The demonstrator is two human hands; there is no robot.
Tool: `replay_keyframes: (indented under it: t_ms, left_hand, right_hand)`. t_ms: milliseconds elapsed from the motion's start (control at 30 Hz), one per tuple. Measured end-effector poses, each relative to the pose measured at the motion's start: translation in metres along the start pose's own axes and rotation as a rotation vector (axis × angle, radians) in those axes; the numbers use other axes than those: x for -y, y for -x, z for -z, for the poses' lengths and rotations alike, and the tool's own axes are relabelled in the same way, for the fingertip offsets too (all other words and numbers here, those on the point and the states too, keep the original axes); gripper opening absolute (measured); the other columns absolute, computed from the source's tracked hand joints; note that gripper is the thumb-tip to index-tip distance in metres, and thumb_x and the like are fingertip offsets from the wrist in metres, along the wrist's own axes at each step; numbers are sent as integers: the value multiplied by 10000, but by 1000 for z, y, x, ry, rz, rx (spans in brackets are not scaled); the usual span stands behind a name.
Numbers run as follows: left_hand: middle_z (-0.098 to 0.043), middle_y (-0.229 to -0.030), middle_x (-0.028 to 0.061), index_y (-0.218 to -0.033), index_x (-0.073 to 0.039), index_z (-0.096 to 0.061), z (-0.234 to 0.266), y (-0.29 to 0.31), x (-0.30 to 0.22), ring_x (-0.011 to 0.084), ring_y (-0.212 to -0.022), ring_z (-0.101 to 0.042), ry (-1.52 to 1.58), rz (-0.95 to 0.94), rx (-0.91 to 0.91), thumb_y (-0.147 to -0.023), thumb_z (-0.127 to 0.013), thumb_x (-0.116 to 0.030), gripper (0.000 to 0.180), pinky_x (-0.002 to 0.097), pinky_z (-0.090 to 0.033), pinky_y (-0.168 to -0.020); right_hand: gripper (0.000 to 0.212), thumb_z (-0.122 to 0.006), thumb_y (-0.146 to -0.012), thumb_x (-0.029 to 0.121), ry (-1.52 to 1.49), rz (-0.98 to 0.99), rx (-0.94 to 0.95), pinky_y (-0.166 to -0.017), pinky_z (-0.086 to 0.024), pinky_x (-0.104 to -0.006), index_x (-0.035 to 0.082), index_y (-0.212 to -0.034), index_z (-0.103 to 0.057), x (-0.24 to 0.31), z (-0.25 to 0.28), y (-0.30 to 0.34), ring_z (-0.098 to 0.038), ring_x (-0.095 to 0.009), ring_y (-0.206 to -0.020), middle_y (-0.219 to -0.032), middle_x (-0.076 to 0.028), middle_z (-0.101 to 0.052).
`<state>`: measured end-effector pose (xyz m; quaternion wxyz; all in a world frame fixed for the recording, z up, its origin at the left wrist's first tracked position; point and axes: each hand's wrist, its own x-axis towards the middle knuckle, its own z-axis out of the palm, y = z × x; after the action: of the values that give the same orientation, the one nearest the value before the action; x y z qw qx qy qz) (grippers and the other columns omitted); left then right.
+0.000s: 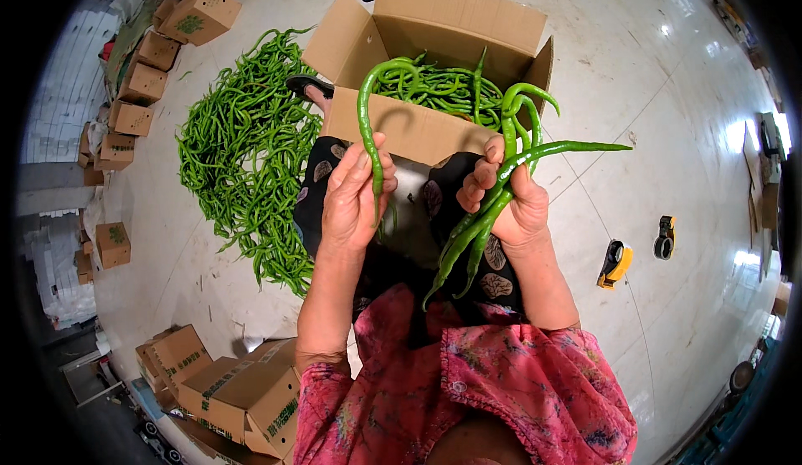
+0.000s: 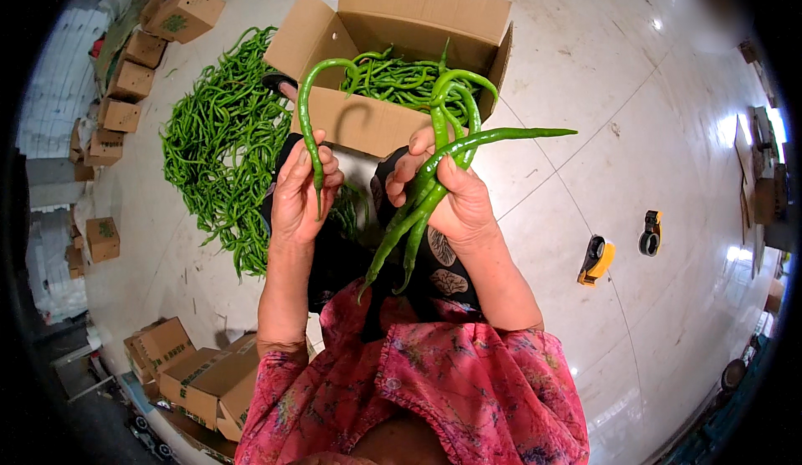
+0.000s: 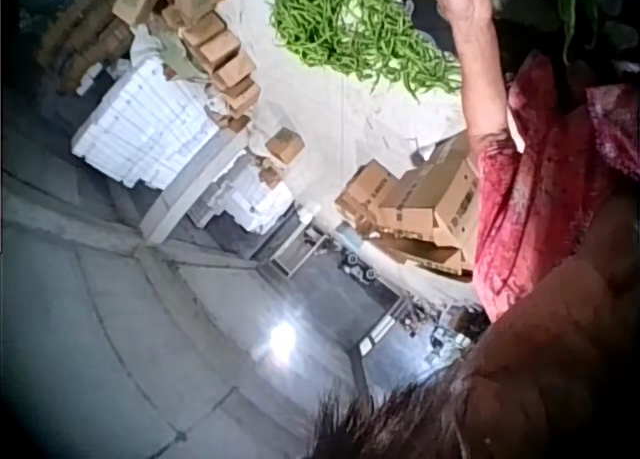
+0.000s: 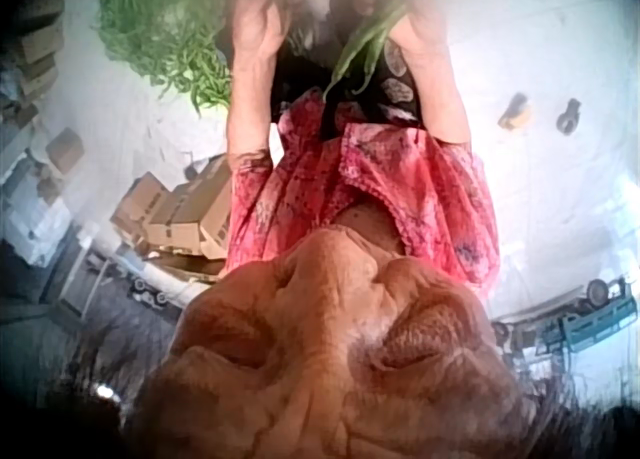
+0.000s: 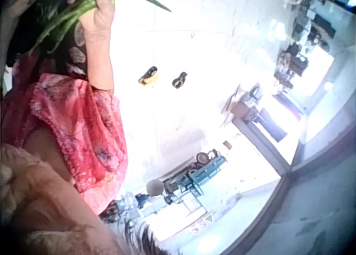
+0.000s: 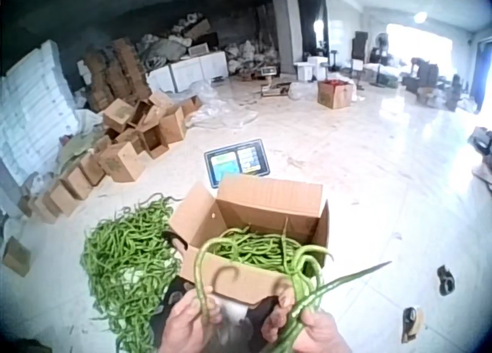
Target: The person sorts long green peppers by hand, picking them from a pile on the floor and arranging them inside a cardboard box.
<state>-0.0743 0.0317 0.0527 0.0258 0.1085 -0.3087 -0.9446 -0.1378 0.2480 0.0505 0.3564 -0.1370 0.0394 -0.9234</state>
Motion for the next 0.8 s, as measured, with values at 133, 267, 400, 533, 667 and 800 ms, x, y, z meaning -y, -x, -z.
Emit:
replay_keyframes:
  t_ms: [133,267,400,533,667,800]
  left_hand:
    - [-633,-948,64,-1263,16,-556,-2,-12,-2,133,-774,-571,-214,-31,-117,-972,-551,-111,318,248,-462,-682]
    - [-642,-1031,89,-1228,34,-579,-11,-71,-13,137,-819,-590,-519,-194,-180,-963,-568,-116,304,245,-477,-718]
    - [-661,-1010,76,-1169,58,-612,-32,-88,-2,116,-790,-586,-863,-463,-302,-947,-576,-114,284,237,-470,-726]
    - [-682,-893,41,-1092,21,-659,-58,-27,4,87,-778,-598,-947,-144,-137,-928,-624,-136,229,219,-475,-725]
    - [-691,-914,65,-1076,11,-648,-60,18,17,95,-817,-624,-986,-87,15,-931,-632,-86,175,241,-505,-741]
    - [-669,-989,79,-1132,26,-611,-56,28,21,119,-877,-627,-764,-56,69,-900,-656,-11,239,252,-511,-790]
  right_hand:
    - [386,-664,-910,289,9,9,-12,-752,-477,-394,48,-1164,-502,-1,-2,0,-587,-314,-885,-936,-163,-633]
    - [358,-638,-930,260,1,24,-12,-806,-501,-402,49,-1187,-506,-4,-1,-2,-607,-331,-986,-1043,-180,-651]
    - [295,-599,-953,204,34,48,-111,-942,-497,-439,53,-1193,-517,-4,-2,-1,-554,-349,-1201,-1261,-213,-584]
    - [218,-630,-926,156,77,95,-214,-1071,-438,-451,43,-1086,-535,-4,-16,-8,-437,-330,-1339,-1379,-198,-489]
    - [156,-657,-904,141,199,110,-205,-1109,-367,-414,49,-1006,-581,-5,-23,-14,-404,-307,-1354,-1415,-219,-457]
    - [221,-688,-878,184,295,78,-246,-1111,-355,-394,55,-1036,-602,-7,-25,-16,-426,-275,-1333,-1438,-202,-448]
